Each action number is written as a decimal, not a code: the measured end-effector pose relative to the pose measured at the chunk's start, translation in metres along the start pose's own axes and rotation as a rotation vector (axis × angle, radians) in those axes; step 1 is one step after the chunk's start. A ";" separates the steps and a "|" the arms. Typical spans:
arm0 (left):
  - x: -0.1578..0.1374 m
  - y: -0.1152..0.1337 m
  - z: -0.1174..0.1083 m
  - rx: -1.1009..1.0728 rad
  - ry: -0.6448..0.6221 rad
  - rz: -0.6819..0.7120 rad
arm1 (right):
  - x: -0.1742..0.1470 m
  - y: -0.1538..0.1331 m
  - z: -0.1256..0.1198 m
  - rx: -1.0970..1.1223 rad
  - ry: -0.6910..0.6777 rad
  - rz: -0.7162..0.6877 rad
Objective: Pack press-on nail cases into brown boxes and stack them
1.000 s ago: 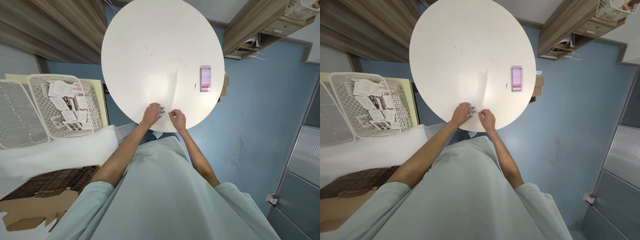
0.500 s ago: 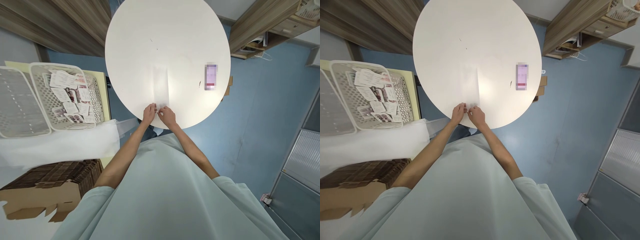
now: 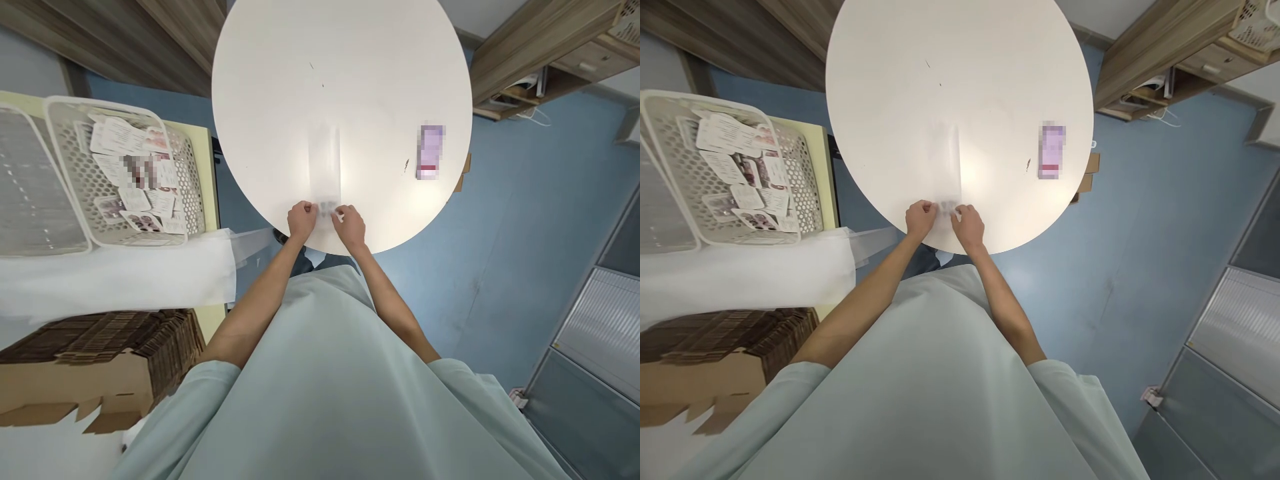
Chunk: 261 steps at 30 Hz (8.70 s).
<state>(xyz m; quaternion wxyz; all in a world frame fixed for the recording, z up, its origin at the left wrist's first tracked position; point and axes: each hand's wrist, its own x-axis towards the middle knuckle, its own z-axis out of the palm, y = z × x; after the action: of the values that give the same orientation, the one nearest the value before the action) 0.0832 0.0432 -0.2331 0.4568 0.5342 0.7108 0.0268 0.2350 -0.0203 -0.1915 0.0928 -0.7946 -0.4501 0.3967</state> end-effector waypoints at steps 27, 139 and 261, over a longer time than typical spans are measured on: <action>-0.026 -0.035 0.002 0.324 -0.207 0.877 | 0.026 0.015 0.011 0.208 0.038 0.179; 0.023 0.010 -0.034 0.230 -0.076 0.113 | 0.096 -0.038 -0.012 -0.421 -0.243 -0.402; -0.418 -0.331 -0.332 -0.167 1.135 0.340 | -0.323 -0.289 0.243 -0.809 -0.741 -0.909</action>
<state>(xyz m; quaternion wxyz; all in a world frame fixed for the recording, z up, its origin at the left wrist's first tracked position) -0.3799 -0.2771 0.0453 0.0353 0.5048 0.7439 0.4366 -0.2142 -0.1594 -0.0319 -0.2123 -0.3132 -0.8508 0.3647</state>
